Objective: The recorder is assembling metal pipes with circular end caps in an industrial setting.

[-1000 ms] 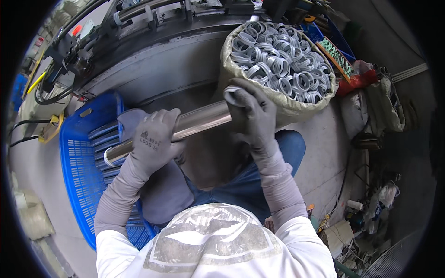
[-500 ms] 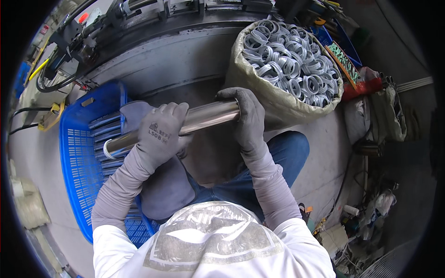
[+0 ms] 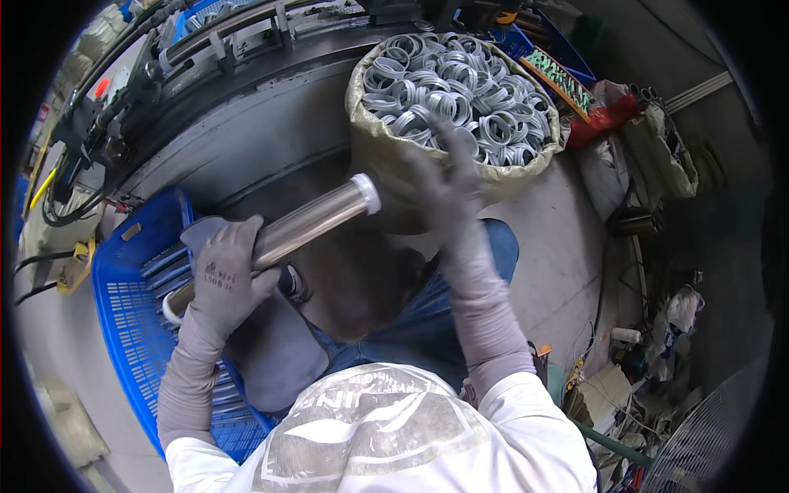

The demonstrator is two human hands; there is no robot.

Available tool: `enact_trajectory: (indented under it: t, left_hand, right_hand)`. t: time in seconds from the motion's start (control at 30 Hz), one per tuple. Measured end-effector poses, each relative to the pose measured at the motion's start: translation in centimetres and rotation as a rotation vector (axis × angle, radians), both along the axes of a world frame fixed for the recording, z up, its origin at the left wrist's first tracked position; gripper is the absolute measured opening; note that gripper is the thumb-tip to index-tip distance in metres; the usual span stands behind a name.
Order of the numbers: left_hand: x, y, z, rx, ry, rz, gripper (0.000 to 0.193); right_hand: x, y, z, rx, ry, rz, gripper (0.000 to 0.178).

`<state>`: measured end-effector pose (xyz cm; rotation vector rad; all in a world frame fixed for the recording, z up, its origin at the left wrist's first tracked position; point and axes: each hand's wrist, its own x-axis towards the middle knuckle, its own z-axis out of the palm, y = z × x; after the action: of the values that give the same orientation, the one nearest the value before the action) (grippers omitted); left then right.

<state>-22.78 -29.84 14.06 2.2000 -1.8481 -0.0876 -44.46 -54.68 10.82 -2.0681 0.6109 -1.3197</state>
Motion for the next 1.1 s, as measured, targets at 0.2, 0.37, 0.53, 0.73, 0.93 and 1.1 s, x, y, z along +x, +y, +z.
enact_trajectory:
  t: [0.2, 0.37, 0.53, 0.73, 0.93, 1.1]
  left_hand:
    - [0.4, 1.0, -2.1, -0.078, -0.018, 0.057, 0.07]
    - [0.2, 1.2, -1.9, -0.071, -0.011, 0.04, 0.07]
    - [0.6, 2.0, -2.2, -0.065, -0.012, 0.027, 0.069]
    - [0.9, 1.0, -1.7, -0.036, 0.016, 0.009, 0.069]
    - [3.0, -1.3, 1.7, -0.154, -0.068, 0.007, 0.07]
    - [10.0, -11.6, 6.0, -0.542, -0.427, 0.004, 0.062]
  right_hand:
    - [-7.1, -10.0, 1.8, -0.102, 0.736, -0.596, 0.037]
    - [-8.2, -11.3, -0.4, -0.181, 0.734, -0.614, 0.029]
    - [-7.4, -7.8, 1.8, 0.496, -0.018, -0.173, 0.038]
    - [-5.1, -5.1, 2.6, 0.516, -0.265, 0.228, 0.065]
    - [-4.2, -1.6, 1.6, 0.982, -0.497, 0.685, 0.038]
    - [-0.1, 1.0, -2.0, 1.158, -0.169, 0.634, 0.02]
